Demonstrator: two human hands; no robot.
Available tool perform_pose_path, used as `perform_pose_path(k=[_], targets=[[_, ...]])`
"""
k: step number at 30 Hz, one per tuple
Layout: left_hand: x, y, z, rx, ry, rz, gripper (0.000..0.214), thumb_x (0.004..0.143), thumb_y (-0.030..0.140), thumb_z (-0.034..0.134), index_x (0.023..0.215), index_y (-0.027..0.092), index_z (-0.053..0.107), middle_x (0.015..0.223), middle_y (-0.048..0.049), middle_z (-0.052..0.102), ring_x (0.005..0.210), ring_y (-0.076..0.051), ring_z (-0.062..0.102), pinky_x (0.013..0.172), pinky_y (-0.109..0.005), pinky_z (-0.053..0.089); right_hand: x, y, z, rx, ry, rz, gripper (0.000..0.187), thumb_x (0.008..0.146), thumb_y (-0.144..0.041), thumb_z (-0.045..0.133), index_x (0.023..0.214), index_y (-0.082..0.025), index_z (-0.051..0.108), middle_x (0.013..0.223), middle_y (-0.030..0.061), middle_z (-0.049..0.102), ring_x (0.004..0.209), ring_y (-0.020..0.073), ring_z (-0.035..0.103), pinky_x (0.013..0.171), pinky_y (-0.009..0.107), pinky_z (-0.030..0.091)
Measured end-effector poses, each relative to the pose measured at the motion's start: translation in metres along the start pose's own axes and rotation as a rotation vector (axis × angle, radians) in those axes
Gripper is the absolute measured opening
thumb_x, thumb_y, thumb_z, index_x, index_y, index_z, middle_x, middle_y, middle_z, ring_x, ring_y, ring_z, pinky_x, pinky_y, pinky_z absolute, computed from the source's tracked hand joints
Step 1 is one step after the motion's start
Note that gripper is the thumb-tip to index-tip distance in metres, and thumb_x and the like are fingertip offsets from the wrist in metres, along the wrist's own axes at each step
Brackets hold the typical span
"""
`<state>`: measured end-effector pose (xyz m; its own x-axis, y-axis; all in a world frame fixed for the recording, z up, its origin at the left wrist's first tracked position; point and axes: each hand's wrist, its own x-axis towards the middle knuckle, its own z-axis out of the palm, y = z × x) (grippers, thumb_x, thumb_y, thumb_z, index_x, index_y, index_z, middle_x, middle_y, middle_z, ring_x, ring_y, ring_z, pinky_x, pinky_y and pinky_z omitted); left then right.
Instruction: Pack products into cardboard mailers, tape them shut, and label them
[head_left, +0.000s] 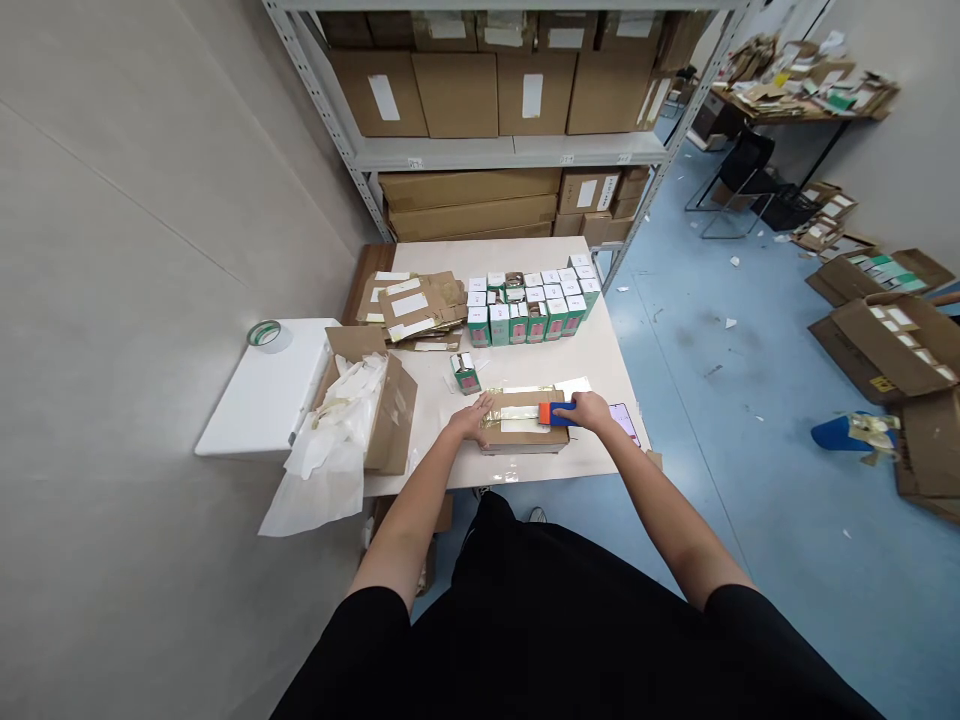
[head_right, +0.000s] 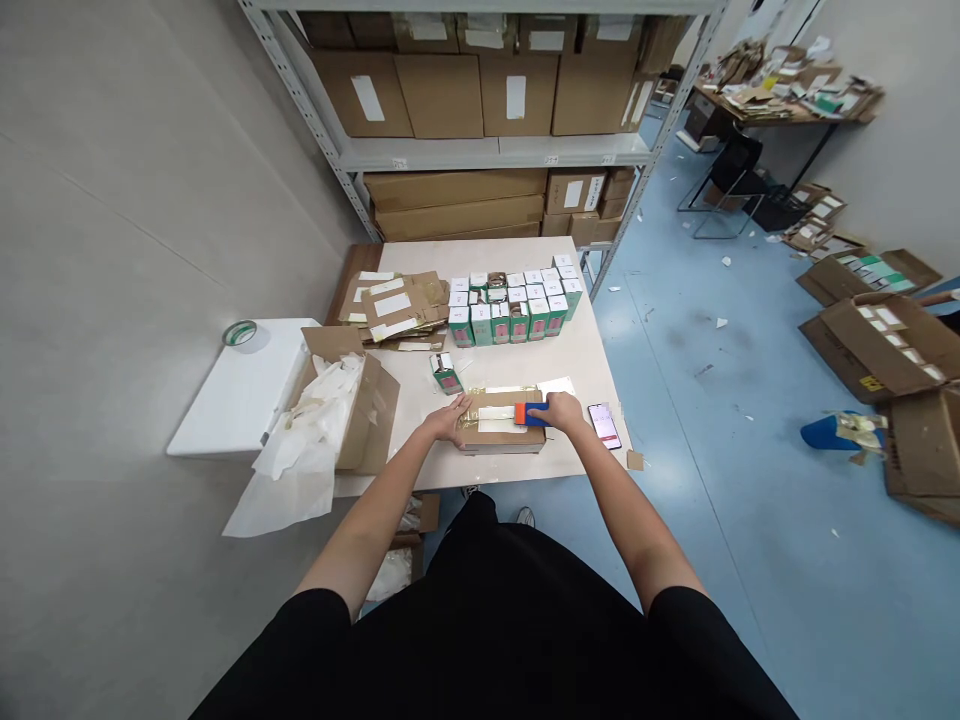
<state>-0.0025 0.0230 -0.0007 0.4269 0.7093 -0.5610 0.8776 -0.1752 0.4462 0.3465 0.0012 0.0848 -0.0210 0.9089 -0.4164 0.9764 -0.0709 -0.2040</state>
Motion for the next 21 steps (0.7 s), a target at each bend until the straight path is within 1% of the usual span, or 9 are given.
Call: perform_pose_path(k=[4,7,11,16,18,21], targets=[[0.002,0.002,0.000,0.021,-0.024,-0.026,0.157,0.037,0.057,0.099,0.167,0.032,0.014,0.176,-0.0127,-0.002,0.153,-0.040,0.034,0.115,-0.039,0.041,0.002,0.012,0.001,0.039,-0.010,0.019,0.059,0.082,-0.075,0.066,0.100,-0.019,0.073,0.103,0.0117,0.076,0.094,0.0245,0.069,0.066,0.026,0.042],[0.003,0.003,-0.001,0.036,-0.031,-0.035,0.156,0.038,0.053,0.099,0.167,0.032,0.014,0.175,-0.0127,-0.004,0.153,-0.039,0.034,0.115,-0.039,0.041,0.000,0.027,-0.002,0.031,-0.008,0.030,0.057,0.081,-0.073,0.068,0.097,-0.019,0.073,0.102,0.0119,0.076,0.093,0.0248,0.069,0.065,0.026,0.041],[0.003,0.004,-0.001,0.024,-0.018,-0.030,0.151,0.040,0.047,0.099,0.166,0.033,0.017,0.175,-0.0112,-0.004,0.151,-0.040,0.036,0.113,-0.039,0.043,-0.004,0.059,-0.008,0.004,-0.007,0.062,0.053,0.083,-0.071,0.068,0.097,-0.020,0.074,0.104,0.0110,0.076,0.095,0.0253,0.069,0.065,0.027,0.040],[0.004,0.004,0.001,-0.016,0.010,-0.035,0.150,0.038,0.039,0.099,0.166,0.033,0.021,0.175,-0.0125,-0.003,0.151,-0.040,0.037,0.112,-0.038,0.044,-0.008,0.105,-0.016,-0.045,0.011,0.133,0.054,0.081,-0.072,0.070,0.097,-0.020,0.075,0.103,0.0124,0.076,0.098,0.0272,0.069,0.067,0.028,0.041],[0.004,0.005,0.001,-0.018,0.011,-0.038,0.150,0.038,0.039,0.099,0.166,0.033,0.021,0.175,-0.0116,-0.003,0.150,-0.040,0.039,0.111,-0.037,0.044,-0.009,0.117,-0.018,-0.055,0.009,0.162,0.054,0.081,-0.071,0.070,0.096,-0.019,0.075,0.102,0.0131,0.076,0.097,0.0277,0.069,0.067,0.028,0.042],[0.004,0.008,0.001,0.009,0.005,-0.051,0.150,0.038,0.042,0.099,0.166,0.032,0.021,0.175,-0.0111,-0.006,0.149,-0.040,0.041,0.111,-0.038,0.044,-0.007,0.125,-0.016,-0.049,0.011,0.182,0.055,0.081,-0.070,0.070,0.098,-0.019,0.075,0.104,0.0140,0.075,0.096,0.0277,0.069,0.067,0.029,0.042]])
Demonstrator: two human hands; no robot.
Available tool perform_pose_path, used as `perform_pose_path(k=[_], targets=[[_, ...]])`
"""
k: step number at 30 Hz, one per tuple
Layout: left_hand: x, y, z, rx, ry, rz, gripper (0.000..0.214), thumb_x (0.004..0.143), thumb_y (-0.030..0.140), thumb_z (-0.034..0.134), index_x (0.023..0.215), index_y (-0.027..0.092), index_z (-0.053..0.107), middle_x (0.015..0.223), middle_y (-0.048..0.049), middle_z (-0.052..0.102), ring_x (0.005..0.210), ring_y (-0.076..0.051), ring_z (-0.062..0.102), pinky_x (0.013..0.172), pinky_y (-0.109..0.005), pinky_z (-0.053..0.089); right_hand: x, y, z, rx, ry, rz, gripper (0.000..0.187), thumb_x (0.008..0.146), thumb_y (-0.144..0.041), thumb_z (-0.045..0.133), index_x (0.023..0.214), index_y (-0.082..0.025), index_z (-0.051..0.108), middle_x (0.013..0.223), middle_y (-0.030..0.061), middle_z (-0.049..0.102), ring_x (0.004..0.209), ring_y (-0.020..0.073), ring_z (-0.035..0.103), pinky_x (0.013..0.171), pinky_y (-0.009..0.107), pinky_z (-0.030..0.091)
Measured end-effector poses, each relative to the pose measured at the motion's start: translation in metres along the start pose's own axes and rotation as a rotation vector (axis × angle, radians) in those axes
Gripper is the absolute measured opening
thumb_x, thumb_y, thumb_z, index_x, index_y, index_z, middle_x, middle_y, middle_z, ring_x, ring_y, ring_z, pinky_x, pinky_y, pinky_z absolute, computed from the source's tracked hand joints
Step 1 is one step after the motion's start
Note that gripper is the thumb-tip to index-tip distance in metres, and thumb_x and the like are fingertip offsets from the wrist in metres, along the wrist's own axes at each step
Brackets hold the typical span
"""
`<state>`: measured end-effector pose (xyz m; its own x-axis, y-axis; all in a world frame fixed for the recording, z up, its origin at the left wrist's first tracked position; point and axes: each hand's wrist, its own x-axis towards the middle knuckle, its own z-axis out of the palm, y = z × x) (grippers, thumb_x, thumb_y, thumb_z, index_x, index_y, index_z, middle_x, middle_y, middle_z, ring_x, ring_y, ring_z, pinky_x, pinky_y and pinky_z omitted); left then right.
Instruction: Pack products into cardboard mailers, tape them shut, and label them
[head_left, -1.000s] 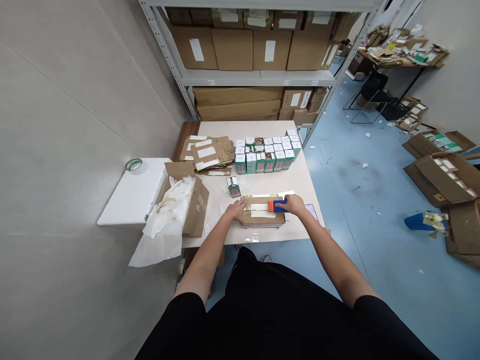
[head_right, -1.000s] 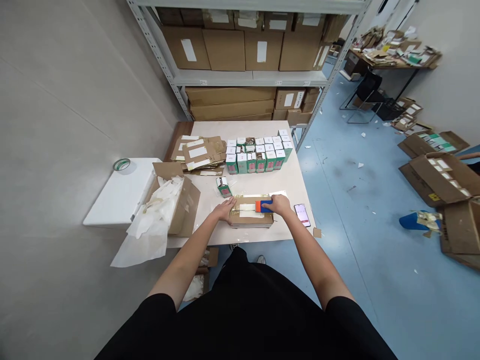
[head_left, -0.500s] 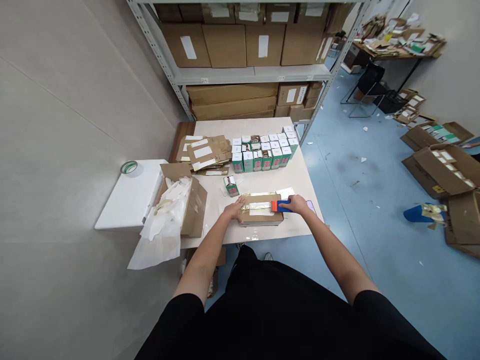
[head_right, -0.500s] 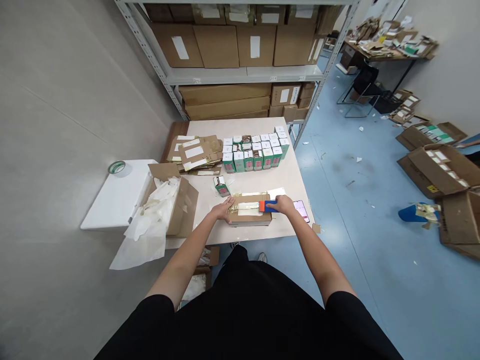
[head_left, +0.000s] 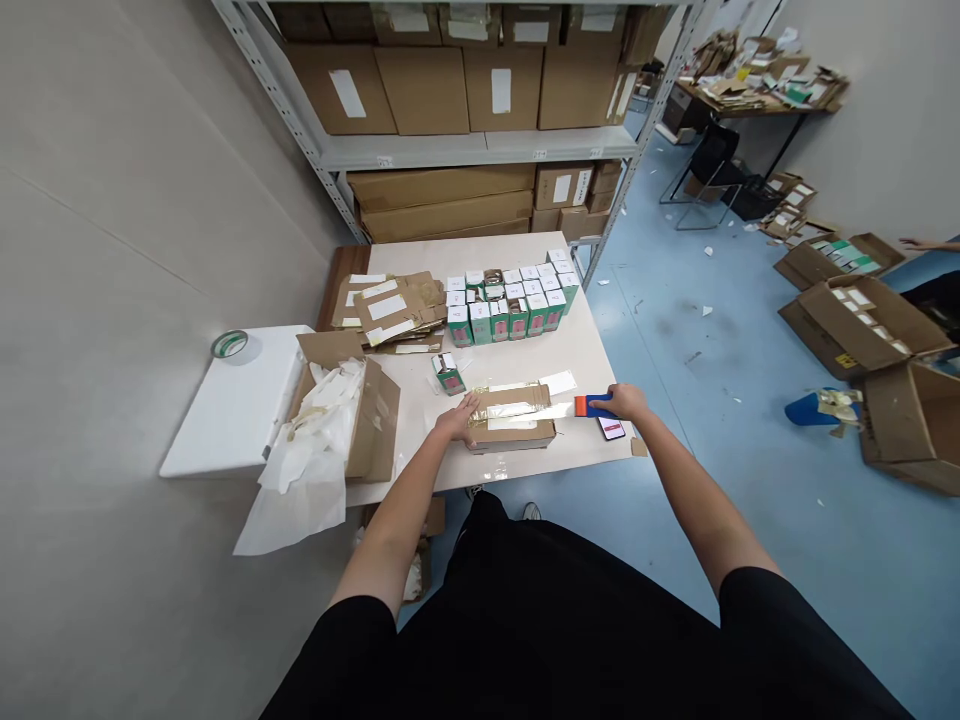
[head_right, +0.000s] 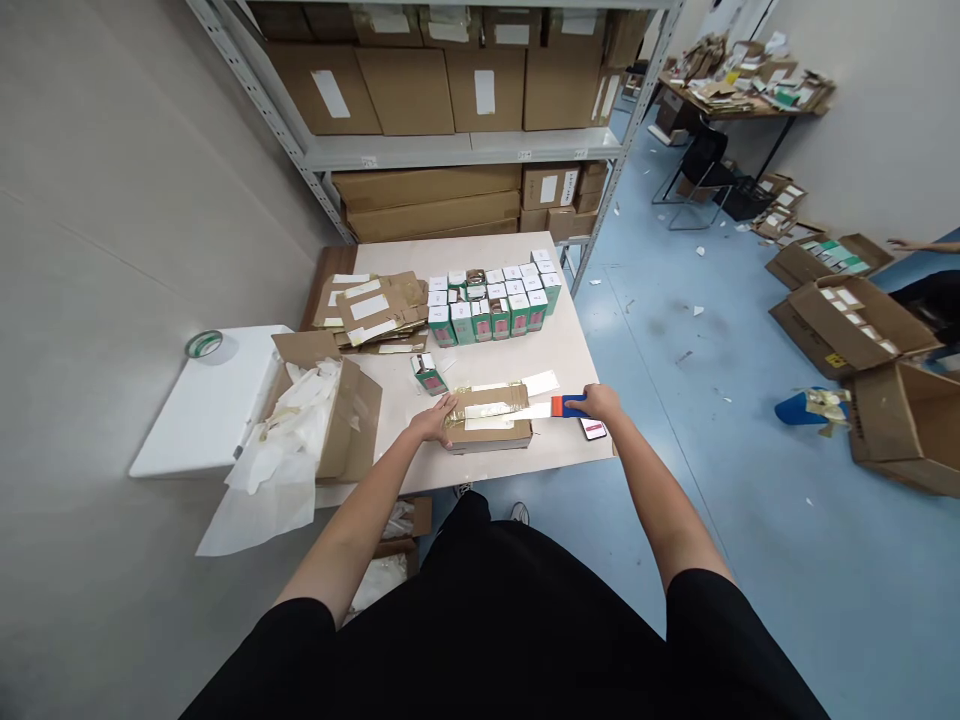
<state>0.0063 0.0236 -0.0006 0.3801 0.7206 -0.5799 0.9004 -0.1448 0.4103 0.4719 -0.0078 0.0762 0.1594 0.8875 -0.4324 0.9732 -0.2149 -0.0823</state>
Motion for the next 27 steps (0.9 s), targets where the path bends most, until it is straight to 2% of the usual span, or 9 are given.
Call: perform_pose_path(k=[4,7,9,12,15,18,21,24,27], targets=[[-0.001,0.004,0.000,0.074,0.019,-0.037,0.148,0.039,0.041,0.099,0.165,0.035,0.021,0.175,-0.0101,-0.004,0.151,-0.042,0.034,0.114,-0.044,0.042,0.004,-0.004,0.007,0.011,0.004,0.013,0.056,0.082,-0.070,0.070,0.101,-0.018,0.075,0.104,0.0143,0.075,0.097,0.0275,0.068,0.068,0.029,0.042],[0.001,0.011,0.001,0.161,0.022,-0.071,0.153,0.040,0.039,0.100,0.166,0.038,0.014,0.176,-0.0096,-0.002,0.157,-0.047,0.017,0.116,-0.056,0.037,0.006,-0.007,0.011,0.022,0.007,0.021,0.056,0.081,-0.069,0.071,0.100,-0.017,0.076,0.102,0.0149,0.075,0.096,0.0275,0.068,0.068,0.029,0.042],[0.004,0.018,0.002,0.213,0.008,-0.117,0.158,0.038,0.040,0.101,0.167,0.037,0.009,0.175,-0.0108,-0.003,0.157,-0.051,0.005,0.117,-0.065,0.031,0.006,-0.008,0.012,0.027,0.004,0.022,0.056,0.080,-0.070,0.071,0.100,-0.017,0.075,0.102,0.0151,0.075,0.096,0.0277,0.068,0.068,0.029,0.042],[0.011,0.036,0.005,0.281,-0.020,-0.179,0.159,0.039,0.053,0.100,0.168,0.036,0.007,0.175,-0.0128,-0.009,0.156,-0.054,-0.007,0.119,-0.074,0.015,0.006,-0.008,0.012,0.034,-0.009,0.026,0.056,0.080,-0.070,0.071,0.101,-0.018,0.075,0.103,0.0150,0.075,0.096,0.0276,0.068,0.067,0.029,0.041],[0.023,0.066,0.011,0.298,-0.011,-0.079,0.156,0.043,0.065,0.095,0.168,0.035,0.006,0.174,-0.0116,-0.013,0.155,-0.053,-0.015,0.121,-0.074,0.005,0.006,-0.008,0.014,0.044,-0.019,0.045,0.055,0.081,-0.068,0.072,0.102,-0.018,0.075,0.106,0.0148,0.075,0.097,0.0277,0.068,0.067,0.029,0.042],[0.041,0.102,0.016,0.283,0.026,0.101,0.166,0.035,0.070,0.096,0.168,0.032,0.002,0.174,-0.0123,-0.017,0.154,-0.052,-0.021,0.123,-0.069,0.002,0.005,-0.009,0.015,0.049,-0.022,0.053,0.054,0.081,-0.067,0.072,0.104,-0.017,0.074,0.107,0.0154,0.075,0.098,0.0276,0.068,0.069,0.028,0.042],[0.061,0.131,0.020,0.272,-0.033,0.120,0.173,0.030,0.071,0.096,0.168,0.030,-0.001,0.173,-0.0150,-0.017,0.153,-0.052,-0.023,0.123,-0.070,0.001,0.001,-0.012,0.016,0.038,-0.024,0.048,0.055,0.084,-0.066,0.071,0.104,-0.015,0.074,0.107,0.0163,0.075,0.100,0.0268,0.068,0.072,0.027,0.043],[0.071,0.141,0.024,0.279,-0.096,0.083,0.174,0.029,0.065,0.098,0.168,0.029,-0.001,0.173,-0.0187,-0.011,0.153,-0.054,-0.020,0.122,-0.070,0.001,-0.001,-0.018,0.017,0.024,-0.024,0.062,0.056,0.085,-0.066,0.070,0.106,-0.014,0.074,0.109,0.0166,0.074,0.101,0.0261,0.069,0.074,0.027,0.044],[0.071,0.136,0.027,0.282,-0.067,0.110,0.171,0.032,0.058,0.101,0.168,0.028,0.002,0.174,-0.0197,-0.005,0.156,-0.052,-0.013,0.124,-0.066,0.002,0.000,-0.028,0.020,-0.001,-0.029,0.092,0.057,0.086,-0.066,0.069,0.109,-0.014,0.073,0.110,0.0175,0.074,0.101,0.0265,0.070,0.074,0.028,0.046]])
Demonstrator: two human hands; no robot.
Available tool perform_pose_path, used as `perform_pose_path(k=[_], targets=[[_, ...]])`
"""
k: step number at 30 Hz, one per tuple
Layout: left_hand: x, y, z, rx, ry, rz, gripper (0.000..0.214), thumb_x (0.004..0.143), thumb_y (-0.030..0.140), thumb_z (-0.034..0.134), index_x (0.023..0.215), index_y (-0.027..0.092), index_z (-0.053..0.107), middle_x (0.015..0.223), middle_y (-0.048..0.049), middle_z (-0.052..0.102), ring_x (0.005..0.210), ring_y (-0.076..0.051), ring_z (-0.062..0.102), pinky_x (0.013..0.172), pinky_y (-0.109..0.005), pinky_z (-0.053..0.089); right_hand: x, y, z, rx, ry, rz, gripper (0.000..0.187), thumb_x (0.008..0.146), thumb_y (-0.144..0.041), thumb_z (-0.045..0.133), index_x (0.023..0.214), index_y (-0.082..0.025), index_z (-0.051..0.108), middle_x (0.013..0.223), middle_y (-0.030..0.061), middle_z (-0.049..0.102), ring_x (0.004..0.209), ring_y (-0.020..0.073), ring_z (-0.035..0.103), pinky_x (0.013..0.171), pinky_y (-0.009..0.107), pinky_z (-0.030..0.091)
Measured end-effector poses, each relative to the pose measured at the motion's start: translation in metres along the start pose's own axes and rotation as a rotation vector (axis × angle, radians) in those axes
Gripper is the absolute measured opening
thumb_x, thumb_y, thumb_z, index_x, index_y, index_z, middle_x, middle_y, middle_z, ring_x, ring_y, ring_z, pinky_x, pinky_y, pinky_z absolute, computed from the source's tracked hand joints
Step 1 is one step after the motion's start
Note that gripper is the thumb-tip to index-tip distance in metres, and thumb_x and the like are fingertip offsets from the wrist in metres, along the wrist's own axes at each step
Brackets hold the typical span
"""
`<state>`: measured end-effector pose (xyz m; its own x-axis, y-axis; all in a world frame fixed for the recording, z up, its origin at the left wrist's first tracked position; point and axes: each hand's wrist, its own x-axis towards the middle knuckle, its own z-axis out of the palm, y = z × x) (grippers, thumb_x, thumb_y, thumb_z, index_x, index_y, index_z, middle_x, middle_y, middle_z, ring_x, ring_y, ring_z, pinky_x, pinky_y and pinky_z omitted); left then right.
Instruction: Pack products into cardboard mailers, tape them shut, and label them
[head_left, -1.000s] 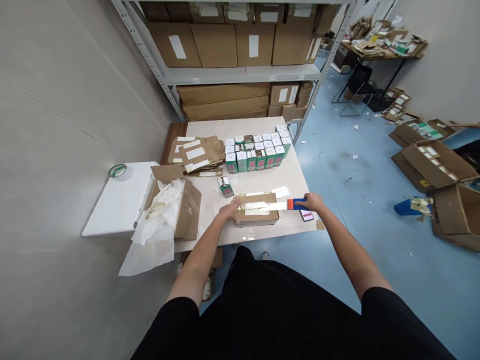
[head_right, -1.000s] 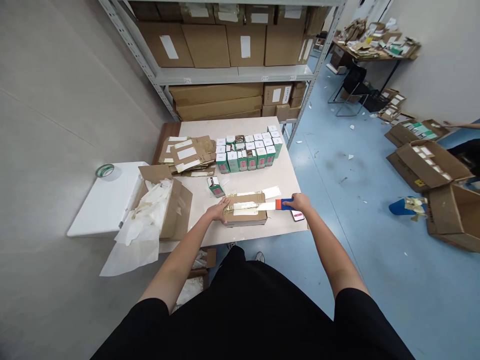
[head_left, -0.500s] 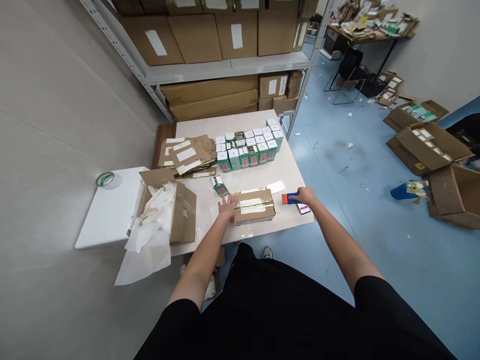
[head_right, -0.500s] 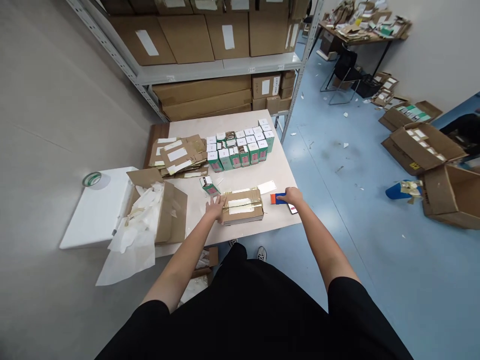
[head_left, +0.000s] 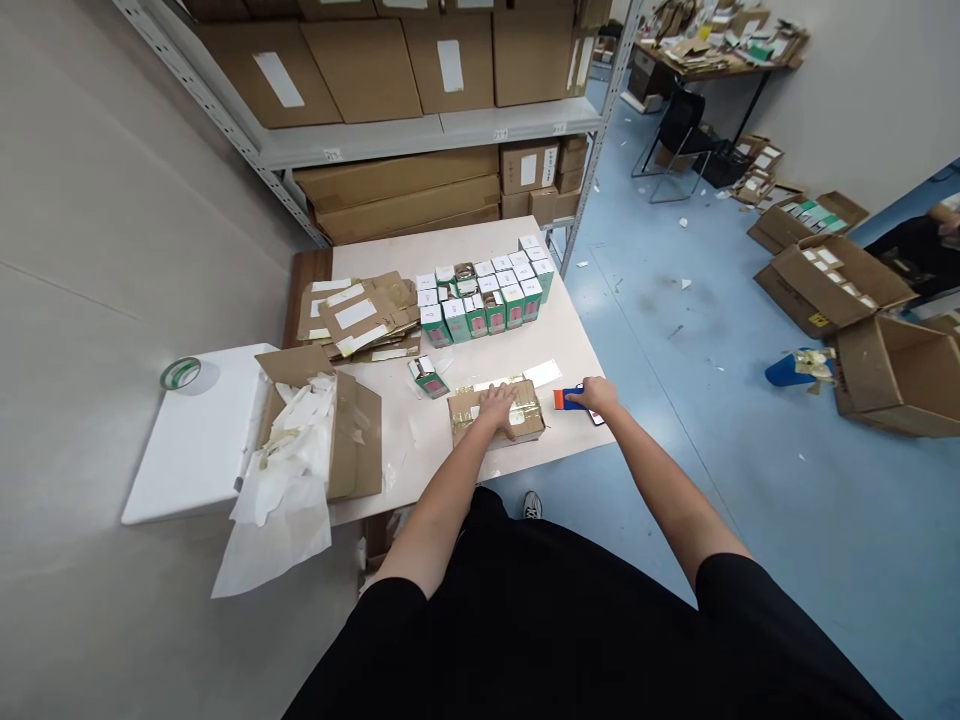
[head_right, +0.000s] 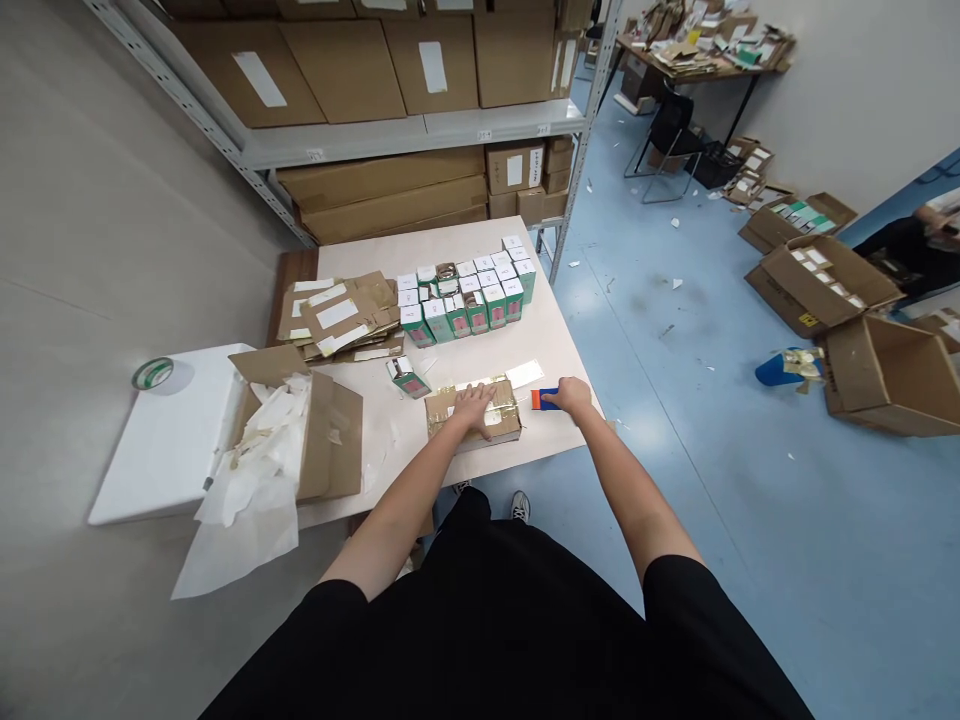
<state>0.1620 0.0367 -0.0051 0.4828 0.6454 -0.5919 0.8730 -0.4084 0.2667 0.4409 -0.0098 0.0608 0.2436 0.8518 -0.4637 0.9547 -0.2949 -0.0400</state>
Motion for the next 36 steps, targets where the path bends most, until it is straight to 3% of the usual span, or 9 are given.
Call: perform_pose_path(k=[11,14,17,22,25,27,30,33,36], targets=[[-0.003,-0.005,0.003,0.052,0.006,0.021,0.158,0.043,0.063,0.096,0.168,0.031,0.005,0.175,-0.0164,-0.004,0.158,-0.050,-0.005,0.124,-0.065,0.010,0.002,-0.046,0.048,0.039,0.078,0.028,0.050,0.094,-0.058,0.064,0.107,-0.010,0.071,0.103,0.0209,0.075,0.096,0.0276,0.072,0.077,0.030,0.048],[-0.004,-0.005,0.002,0.061,0.002,0.017,0.155,0.044,0.060,0.097,0.168,0.031,0.008,0.175,-0.0158,-0.003,0.158,-0.049,-0.003,0.125,-0.063,0.010,0.000,-0.044,0.069,0.062,0.068,0.059,0.042,0.095,-0.048,0.068,0.113,-0.010,0.069,0.106,0.0222,0.074,0.102,0.0294,0.071,0.082,0.031,0.048],[-0.005,-0.004,0.001,0.047,-0.008,0.009,0.157,0.042,0.058,0.098,0.168,0.030,0.009,0.175,-0.0161,-0.002,0.158,-0.049,-0.004,0.125,-0.063,0.009,-0.006,-0.036,0.095,0.173,0.020,0.168,0.044,0.096,-0.051,0.065,0.113,-0.011,0.068,0.106,0.0219,0.074,0.102,0.0307,0.071,0.084,0.034,0.050],[-0.001,-0.008,0.000,0.008,0.004,0.029,0.158,0.039,0.056,0.099,0.168,0.031,0.011,0.175,-0.0163,-0.002,0.158,-0.050,-0.004,0.125,-0.065,0.008,-0.014,-0.022,0.140,0.382,0.159,0.268,0.042,0.100,-0.038,0.057,0.127,-0.006,0.061,0.130,0.0283,0.065,0.127,0.0375,0.060,0.102,0.044,0.045],[0.000,-0.009,-0.002,0.022,-0.003,0.032,0.156,0.040,0.057,0.099,0.168,0.030,0.012,0.174,-0.0170,-0.001,0.158,-0.049,-0.003,0.125,-0.065,0.010,-0.015,-0.020,0.158,0.505,0.069,0.251,0.036,0.093,-0.025,0.062,0.125,-0.008,0.064,0.124,0.0240,0.069,0.121,0.0364,0.065,0.099,0.044,0.049],[-0.001,-0.008,-0.002,0.034,0.000,0.022,0.157,0.041,0.056,0.099,0.168,0.029,0.012,0.174,-0.0168,-0.002,0.158,-0.049,-0.002,0.125,-0.064,0.011,-0.014,-0.022,0.162,0.615,0.026,0.271,0.034,0.088,-0.027,0.068,0.119,-0.012,0.068,0.114,0.0204,0.073,0.113,0.0363,0.069,0.096,0.046,0.051],[-0.003,-0.006,0.001,0.025,0.015,0.021,0.155,0.042,0.055,0.099,0.168,0.029,0.012,0.175,-0.0160,-0.003,0.158,-0.049,-0.001,0.125,-0.065,0.011,-0.011,-0.032,0.153,0.785,0.119,0.271,0.035,0.092,-0.036,0.062,0.118,-0.014,0.071,0.117,0.0194,0.073,0.119,0.0364,0.066,0.100,0.048,0.050],[-0.005,-0.007,0.003,-0.009,0.065,0.050,0.151,0.044,0.054,0.098,0.168,0.028,0.015,0.175,-0.0153,-0.003,0.158,-0.048,-0.003,0.125,-0.065,0.009,-0.006,-0.052,0.132,0.872,0.184,0.156,0.042,0.101,-0.045,0.046,0.124,-0.017,0.068,0.121,0.0149,0.073,0.119,0.0287,0.066,0.100,0.038,0.051],[-0.011,-0.020,0.004,-0.091,0.143,0.138,0.145,0.048,0.056,0.096,0.167,0.026,0.019,0.175,-0.0148,0.006,0.159,-0.045,0.000,0.127,-0.059,0.009,-0.004,-0.077,0.115,0.937,0.080,-0.005,0.044,0.097,-0.052,0.053,0.126,-0.020,0.065,0.120,0.0114,0.074,0.109,0.0250,0.069,0.089,0.031,0.052]])
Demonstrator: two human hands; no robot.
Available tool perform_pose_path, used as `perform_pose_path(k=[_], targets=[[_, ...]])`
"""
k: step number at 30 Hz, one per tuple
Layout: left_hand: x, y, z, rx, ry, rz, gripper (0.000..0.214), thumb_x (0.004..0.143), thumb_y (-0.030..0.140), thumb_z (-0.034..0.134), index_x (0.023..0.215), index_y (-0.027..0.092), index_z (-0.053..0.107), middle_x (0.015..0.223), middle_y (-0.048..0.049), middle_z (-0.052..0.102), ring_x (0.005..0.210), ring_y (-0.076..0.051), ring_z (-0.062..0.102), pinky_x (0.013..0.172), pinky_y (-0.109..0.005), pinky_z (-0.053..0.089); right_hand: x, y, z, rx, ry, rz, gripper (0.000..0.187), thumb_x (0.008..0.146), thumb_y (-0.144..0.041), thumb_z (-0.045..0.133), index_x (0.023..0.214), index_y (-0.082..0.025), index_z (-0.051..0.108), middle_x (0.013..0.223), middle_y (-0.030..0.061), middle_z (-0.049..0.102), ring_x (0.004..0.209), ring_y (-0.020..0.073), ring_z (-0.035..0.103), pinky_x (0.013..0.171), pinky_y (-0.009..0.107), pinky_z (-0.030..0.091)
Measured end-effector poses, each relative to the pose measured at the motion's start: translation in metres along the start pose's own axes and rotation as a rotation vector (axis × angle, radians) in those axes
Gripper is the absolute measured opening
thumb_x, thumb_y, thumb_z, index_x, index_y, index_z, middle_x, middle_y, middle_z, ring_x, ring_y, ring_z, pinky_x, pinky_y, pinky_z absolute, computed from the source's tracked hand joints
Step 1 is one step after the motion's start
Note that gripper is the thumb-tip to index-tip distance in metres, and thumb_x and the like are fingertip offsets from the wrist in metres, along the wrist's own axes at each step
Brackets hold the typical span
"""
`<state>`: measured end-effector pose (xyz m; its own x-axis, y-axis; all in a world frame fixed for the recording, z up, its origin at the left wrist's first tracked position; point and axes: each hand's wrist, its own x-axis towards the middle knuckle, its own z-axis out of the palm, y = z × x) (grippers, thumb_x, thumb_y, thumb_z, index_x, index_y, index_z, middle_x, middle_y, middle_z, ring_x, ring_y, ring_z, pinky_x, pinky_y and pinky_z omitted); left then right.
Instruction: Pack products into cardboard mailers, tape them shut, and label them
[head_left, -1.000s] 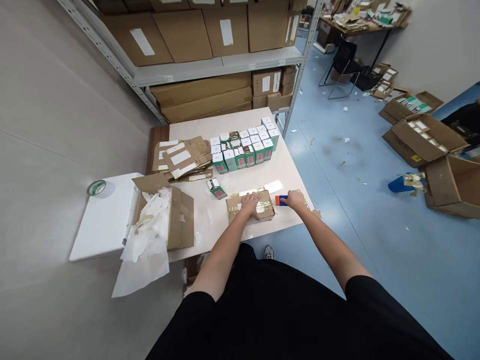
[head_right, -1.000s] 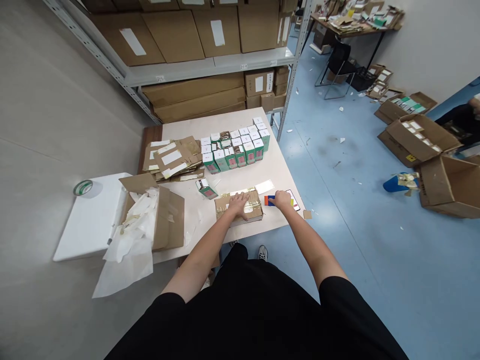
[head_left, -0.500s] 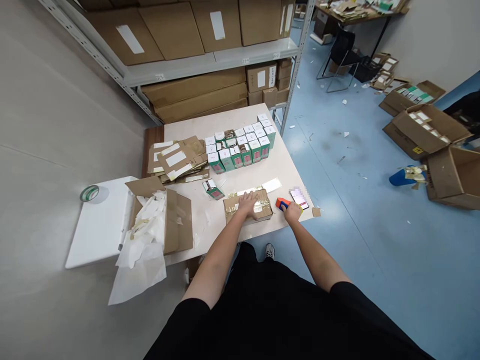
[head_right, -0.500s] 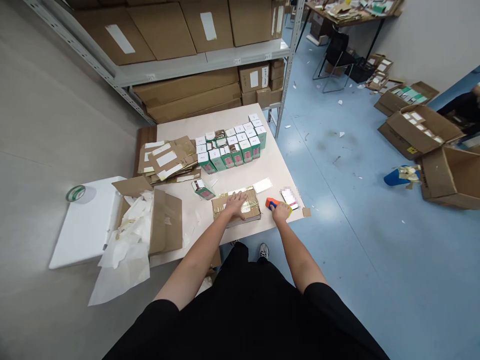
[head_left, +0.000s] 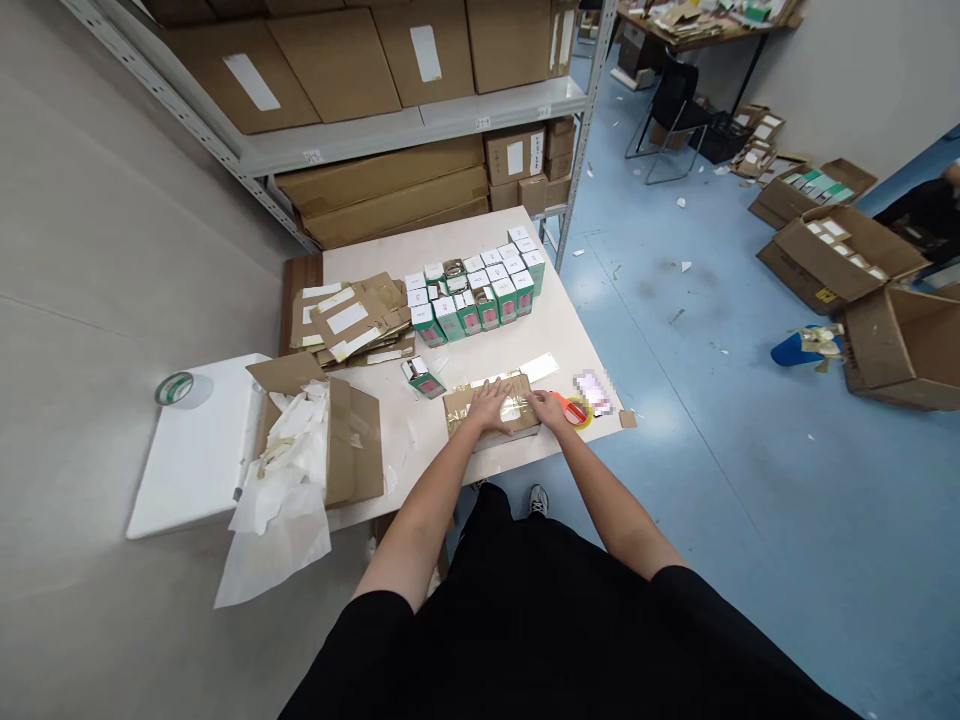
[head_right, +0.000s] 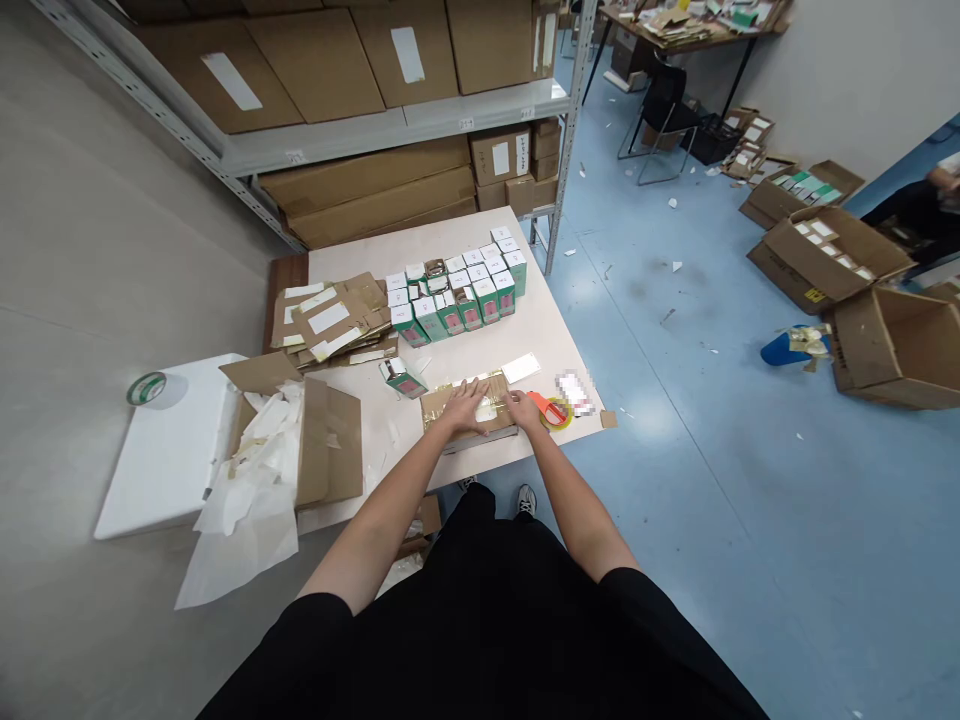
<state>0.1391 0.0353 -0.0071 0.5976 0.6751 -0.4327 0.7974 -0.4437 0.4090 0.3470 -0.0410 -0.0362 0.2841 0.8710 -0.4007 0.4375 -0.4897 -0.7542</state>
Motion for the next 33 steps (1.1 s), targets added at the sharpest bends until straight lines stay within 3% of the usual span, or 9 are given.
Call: perform_pose_path(k=[3,7,9,11,16,21,24,28,33], targets=[[-0.018,-0.024,0.000,-0.180,0.153,0.002,0.115,0.071,0.061,0.082,0.165,0.023,0.028,0.173,-0.0136,0.018,0.161,-0.037,0.011,0.129,-0.048,0.015,-0.002,-0.009,0.010,-0.078,-0.014,0.032,0.046,0.091,-0.052,0.066,0.123,-0.019,0.063,0.114,0.0115,0.075,0.100,0.0259,0.070,0.081,0.031,0.052],[-0.055,-0.060,0.016,-0.396,0.531,-0.437,0.088,0.090,0.055,0.065,0.162,0.016,0.033,0.171,-0.0168,0.026,0.160,-0.033,0.019,0.128,-0.045,0.022,-0.006,0.001,0.016,-0.126,-0.002,0.095,0.042,0.091,-0.051,0.066,0.119,-0.020,0.060,0.107,0.0098,0.074,0.097,0.0249,0.070,0.080,0.030,0.050],[-0.072,-0.073,0.028,-0.531,0.545,-0.671,0.087,0.089,0.054,0.066,0.160,0.013,0.036,0.166,-0.0191,0.036,0.155,-0.033,0.032,0.123,-0.043,0.032,-0.005,0.005,0.017,-0.143,-0.007,0.105,0.041,0.092,-0.051,0.065,0.118,-0.020,0.060,0.106,0.0090,0.074,0.097,0.0248,0.069,0.081,0.030,0.050],[-0.081,-0.078,0.038,-0.684,0.437,-0.780,0.072,0.092,0.055,0.062,0.149,0.013,0.052,0.154,-0.0190,0.054,0.143,-0.033,0.050,0.113,-0.039,0.043,-0.004,0.004,0.020,-0.159,-0.014,0.110,0.041,0.093,-0.050,0.064,0.120,-0.020,0.059,0.108,0.0098,0.074,0.100,0.0256,0.069,0.083,0.030,0.050],[-0.082,-0.073,0.037,-0.793,0.352,-0.764,0.046,0.097,0.053,0.053,0.115,0.016,0.074,0.128,-0.0164,0.073,0.119,-0.030,0.069,0.096,-0.034,0.052,-0.002,-0.013,0.018,-0.168,-0.090,0.066,0.041,0.093,-0.041,0.061,0.129,-0.022,0.058,0.123,0.0127,0.071,0.115,0.0286,0.067,0.090,0.032,0.050],[-0.094,-0.059,0.007,-0.783,0.419,-0.786,0.063,0.092,0.073,0.047,0.099,0.017,0.074,0.115,-0.0186,0.077,0.112,-0.035,0.071,0.088,-0.037,0.052,-0.009,-0.029,-0.005,-0.055,-0.110,0.120,0.053,0.090,-0.066,0.057,0.120,-0.022,0.061,0.117,0.0122,0.073,0.103,0.0291,0.069,0.083,0.034,0.052],[-0.104,-0.049,-0.016,-0.797,0.546,-0.771,0.074,0.092,0.081,0.036,0.109,0.018,0.071,0.115,-0.0167,0.076,0.113,-0.036,0.069,0.091,-0.040,0.052,-0.015,-0.038,-0.020,0.013,0.001,0.081,0.057,0.093,-0.075,0.045,0.104,-0.022,0.064,0.105,0.0112,0.074,0.093,0.0279,0.068,0.079,0.034,0.051],[-0.109,-0.049,-0.034,-0.882,0.715,-0.626,0.065,0.095,0.073,0.041,0.128,0.023,0.066,0.127,-0.0098,0.072,0.121,-0.031,0.065,0.099,-0.039,0.050,-0.023,-0.048,-0.032,0.068,0.118,0.006,0.057,0.094,-0.075,0.042,0.095,-0.023,0.064,0.092,0.0091,0.073,0.085,0.0271,0.064,0.073,0.033,0.049],[-0.101,-0.066,-0.014,-1.004,0.626,-0.508,0.060,0.091,0.044,0.058,0.145,0.017,0.056,0.127,-0.0107,0.073,0.114,-0.026,0.069,0.098,-0.034,0.054,-0.029,-0.035,-0.027,0.251,0.083,-0.059,0.047,0.094,-0.053,0.050,0.127,-0.021,0.063,0.109,0.0070,0.074,0.096,0.0240,0.067,0.082,0.030,0.052]])
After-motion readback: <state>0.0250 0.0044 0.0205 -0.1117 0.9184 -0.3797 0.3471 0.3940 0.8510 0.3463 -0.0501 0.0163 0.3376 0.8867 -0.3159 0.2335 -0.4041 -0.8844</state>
